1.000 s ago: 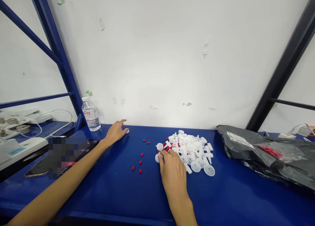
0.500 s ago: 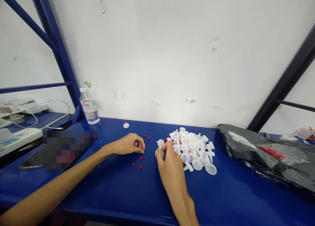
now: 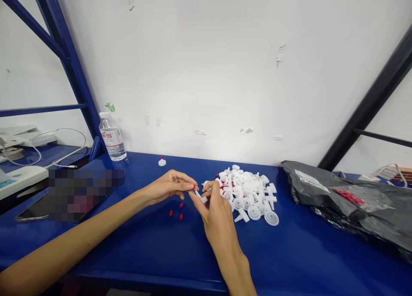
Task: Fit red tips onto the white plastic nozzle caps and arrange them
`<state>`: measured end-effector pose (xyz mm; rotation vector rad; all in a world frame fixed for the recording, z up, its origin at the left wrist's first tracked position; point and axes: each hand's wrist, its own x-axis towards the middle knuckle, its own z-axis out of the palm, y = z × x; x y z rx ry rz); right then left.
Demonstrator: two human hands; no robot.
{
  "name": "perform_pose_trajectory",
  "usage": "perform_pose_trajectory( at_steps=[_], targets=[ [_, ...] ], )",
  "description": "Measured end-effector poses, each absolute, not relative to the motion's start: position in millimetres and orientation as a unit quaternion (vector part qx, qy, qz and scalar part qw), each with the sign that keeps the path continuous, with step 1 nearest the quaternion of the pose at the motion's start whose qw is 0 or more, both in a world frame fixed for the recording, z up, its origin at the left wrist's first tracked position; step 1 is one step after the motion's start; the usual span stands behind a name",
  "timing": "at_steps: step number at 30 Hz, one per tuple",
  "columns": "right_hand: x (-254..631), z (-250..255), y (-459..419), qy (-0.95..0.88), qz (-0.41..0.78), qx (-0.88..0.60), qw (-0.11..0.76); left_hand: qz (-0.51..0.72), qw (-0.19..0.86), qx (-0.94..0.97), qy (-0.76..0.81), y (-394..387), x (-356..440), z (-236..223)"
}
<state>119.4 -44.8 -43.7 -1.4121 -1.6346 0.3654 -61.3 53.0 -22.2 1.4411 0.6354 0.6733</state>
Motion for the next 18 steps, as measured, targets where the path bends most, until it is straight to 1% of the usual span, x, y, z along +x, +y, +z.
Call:
perform_pose_trajectory(
  at_steps=[10, 15, 18],
  targets=[
    [119, -42, -45, -0.654, 0.164, -0.572, 0.467, 0.302, 0.667, 0.621, 0.280, 46, -56, -25],
    [120, -41, -47, -0.649, 0.165, -0.581, 0.462, 0.303, 0.651, 0.637, 0.280, 47, -56, -32],
    [122, -39, -47, -0.655, 0.162, -0.578, 0.459, 0.300, 0.664, 0.625, 0.280, 48, -57, -37]
  ],
)
